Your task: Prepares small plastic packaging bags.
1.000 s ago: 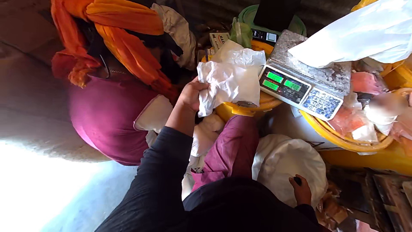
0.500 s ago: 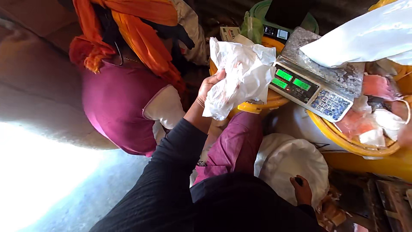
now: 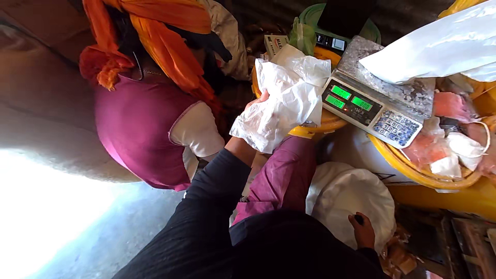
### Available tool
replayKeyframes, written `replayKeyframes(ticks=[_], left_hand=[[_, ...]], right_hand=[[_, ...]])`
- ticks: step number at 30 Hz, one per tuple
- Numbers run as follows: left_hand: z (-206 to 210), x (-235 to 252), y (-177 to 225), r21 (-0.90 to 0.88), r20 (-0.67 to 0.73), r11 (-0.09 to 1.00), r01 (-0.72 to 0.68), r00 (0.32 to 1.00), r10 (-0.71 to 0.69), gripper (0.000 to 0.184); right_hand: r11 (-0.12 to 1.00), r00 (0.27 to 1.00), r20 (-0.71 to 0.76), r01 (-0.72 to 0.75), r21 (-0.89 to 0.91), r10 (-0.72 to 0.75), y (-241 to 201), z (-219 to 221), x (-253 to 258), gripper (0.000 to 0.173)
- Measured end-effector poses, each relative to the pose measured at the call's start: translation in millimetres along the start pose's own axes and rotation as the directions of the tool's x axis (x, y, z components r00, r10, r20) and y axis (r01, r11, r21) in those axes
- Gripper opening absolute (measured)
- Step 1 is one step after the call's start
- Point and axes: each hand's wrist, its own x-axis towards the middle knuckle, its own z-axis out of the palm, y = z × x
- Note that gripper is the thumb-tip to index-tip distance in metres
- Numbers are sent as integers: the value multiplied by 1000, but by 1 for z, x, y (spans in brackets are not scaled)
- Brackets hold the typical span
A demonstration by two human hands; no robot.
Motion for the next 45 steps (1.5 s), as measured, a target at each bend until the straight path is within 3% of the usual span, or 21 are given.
replayKeyframes(ticks=[1,4,9,16,19,24,29,32,35,37,39,41,43,45], left_hand=[[6,-3,-1,-2,-7,1000,2,1000,-2,39],[22,-2,-7,24,-219,999,-23,975,28,47],[24,2,-8,-56,-22,994,94,995,-96,30],[12,9,-14,-129,314,957,258,927,-207,43],[14,9,-15,-133,319,958,255,926,-202,39],[31,4,-14,-40,145,981,191,972,-183,31],[32,4,-15,-39,180,974,222,961,-211,33],[32,3,-18,-16,212,973,231,952,-223,31],[33,2,-22,50,158,981,187,968,-193,27],[34,2,-26,90,108,985,147,982,-156,27],[37,0,-28,175,31,977,125,991,-133,23],[44,-5,-29,261,-79,955,140,989,-123,19],[49,-8,-33,296,-102,942,160,986,-135,20],[48,-12,-43,234,-91,965,122,991,-103,20]], right_hand=[[1000,1000,2,0,1,0,0,0,0,52],[1000,1000,-5,-6,17,6,0,1,0,50],[1000,1000,16,-14,-6,14,6,2,3,51],[999,999,30,-14,-37,15,6,6,4,51],[999,999,35,-14,-29,15,5,6,3,50],[999,1000,28,-10,-53,11,3,5,1,49],[986,1000,-10,-31,-165,30,0,8,0,50],[948,990,137,4,-319,41,8,20,7,52],[859,912,390,92,-503,131,20,39,12,49],[823,870,465,141,-551,162,17,43,10,44],[868,913,403,152,-472,60,3,36,5,37],[938,983,175,105,-331,-49,-27,19,-9,30],[969,995,-29,87,-230,-96,-57,-3,-22,27],[977,984,-69,153,-147,-164,-66,-21,-26,35]])
